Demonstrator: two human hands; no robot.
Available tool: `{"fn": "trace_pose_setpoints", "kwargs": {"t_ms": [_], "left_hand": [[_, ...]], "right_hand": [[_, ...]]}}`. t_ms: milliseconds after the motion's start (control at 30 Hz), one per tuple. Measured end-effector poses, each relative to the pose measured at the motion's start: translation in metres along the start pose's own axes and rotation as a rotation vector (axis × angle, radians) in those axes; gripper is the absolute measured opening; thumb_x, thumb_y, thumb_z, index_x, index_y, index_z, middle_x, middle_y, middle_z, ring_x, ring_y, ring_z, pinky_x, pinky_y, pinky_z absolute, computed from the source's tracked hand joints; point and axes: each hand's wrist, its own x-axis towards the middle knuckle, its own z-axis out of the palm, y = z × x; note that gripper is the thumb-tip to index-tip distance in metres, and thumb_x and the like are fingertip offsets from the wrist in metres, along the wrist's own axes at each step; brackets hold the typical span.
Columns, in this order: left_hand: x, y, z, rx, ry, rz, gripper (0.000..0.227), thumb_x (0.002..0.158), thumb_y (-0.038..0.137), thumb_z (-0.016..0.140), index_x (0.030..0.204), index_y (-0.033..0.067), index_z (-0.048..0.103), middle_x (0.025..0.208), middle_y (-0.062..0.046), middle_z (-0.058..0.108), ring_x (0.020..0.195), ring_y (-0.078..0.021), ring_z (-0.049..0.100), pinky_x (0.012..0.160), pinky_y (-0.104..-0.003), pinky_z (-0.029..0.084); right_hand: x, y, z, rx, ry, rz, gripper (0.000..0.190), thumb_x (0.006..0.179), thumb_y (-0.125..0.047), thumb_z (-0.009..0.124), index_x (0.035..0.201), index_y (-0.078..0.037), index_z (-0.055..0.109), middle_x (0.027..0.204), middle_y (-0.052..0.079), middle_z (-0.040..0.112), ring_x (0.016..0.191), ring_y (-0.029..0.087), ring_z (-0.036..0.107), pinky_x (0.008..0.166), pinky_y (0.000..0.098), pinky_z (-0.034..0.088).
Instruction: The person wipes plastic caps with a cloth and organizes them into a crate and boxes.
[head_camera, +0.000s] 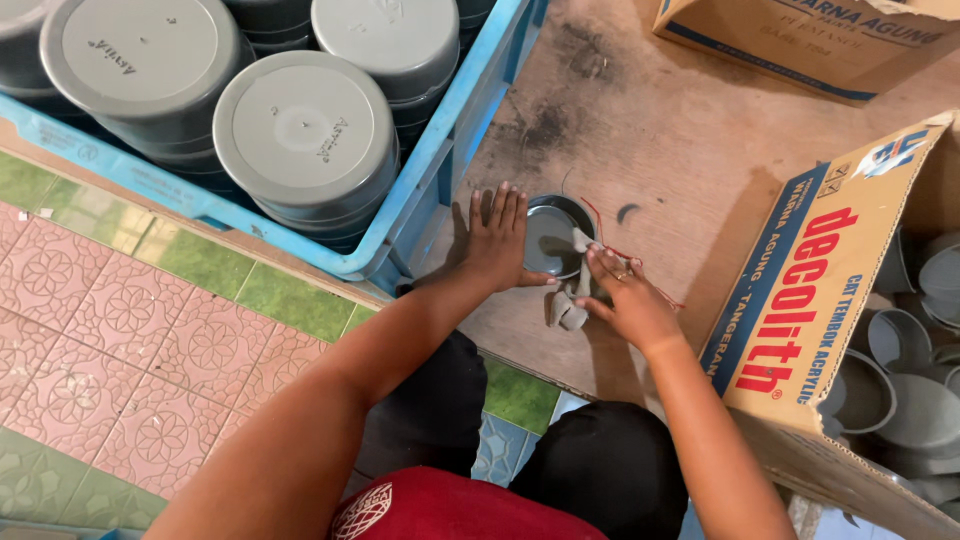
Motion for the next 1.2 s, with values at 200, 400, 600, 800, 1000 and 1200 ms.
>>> {"fn": "trace_pose_setpoints", "kwargs": {"t_ms": [200,400,600,800,1000,1200], "left_hand": [[-0.002,0.001,-0.002,0.003,0.004,0.003,0.122,0.059,0.081,0.047,0.137,-0.0049,0.009,0.144,-0.022,0.013,0.135,-0.0354,0.0,0.105,-0.06,-0.009],[-0.001,-0.001,0.001,0.013,0.016,-0.006,0.123,0.057,0.083,0.043,0.137,-0.0043,0.011,0.143,-0.022,0.015,0.135,-0.0346,0.0,0.105,-0.059,-0.009],[-0.001,0.0,-0.002,-0.011,-0.005,-0.004,0.124,0.057,0.084,0.044,0.137,-0.0044,0.011,0.144,-0.023,0.013,0.135,-0.0348,-0.001,0.105,-0.058,-0.01],[-0.001,-0.001,-0.001,-0.006,0.019,0.004,0.122,0.057,0.083,0.043,0.137,-0.0043,0.012,0.143,-0.022,0.015,0.136,-0.0347,0.001,0.106,-0.058,-0.009],[0.001,-0.01,-0.004,0.012,0.005,0.066,0.125,0.053,0.088,0.038,0.138,-0.0002,0.012,0.144,-0.018,0.015,0.136,-0.0342,0.001,0.101,-0.065,-0.011],[0.007,-0.031,-0.011,-0.158,-0.009,0.096,0.129,0.047,0.086,0.049,0.138,0.0026,0.013,0.144,-0.016,0.019,0.135,-0.0353,0.004,0.098,-0.069,-0.012]], "right_hand": [[0.009,-0.002,0.047,0.183,0.418,0.095,0.054,0.078,-0.013,0.057,0.13,-0.013,0.044,0.128,0.009,0.049,0.113,0.024,0.049,0.096,0.0359,0.04],[0.006,0.038,0.032,0.02,0.558,0.085,0.049,0.075,0.003,0.048,0.122,-0.009,0.055,0.114,0.013,0.059,0.106,0.026,0.056,0.092,0.0343,0.043],[0.019,0.023,0.056,-0.272,0.033,0.133,0.055,0.077,-0.012,0.051,0.131,-0.008,0.041,0.134,0.012,0.044,0.131,0.027,0.032,0.103,0.0471,0.027],[0.025,0.029,0.049,-0.003,0.016,0.206,0.047,0.086,-0.032,0.048,0.129,-0.012,0.046,0.135,0.007,0.043,0.13,0.025,0.034,0.105,0.049,0.023],[0.032,-0.011,-0.02,0.227,0.34,0.105,0.06,0.08,-0.038,0.06,0.125,-0.001,0.047,0.124,0.019,0.05,0.121,0.034,0.042,0.101,0.0504,0.028],[0.07,-0.018,-0.027,0.201,-0.145,0.117,0.133,0.05,-0.055,0.077,0.14,0.002,-0.003,0.146,0.022,-0.006,0.133,0.04,-0.01,0.109,0.0493,0.013]]}}
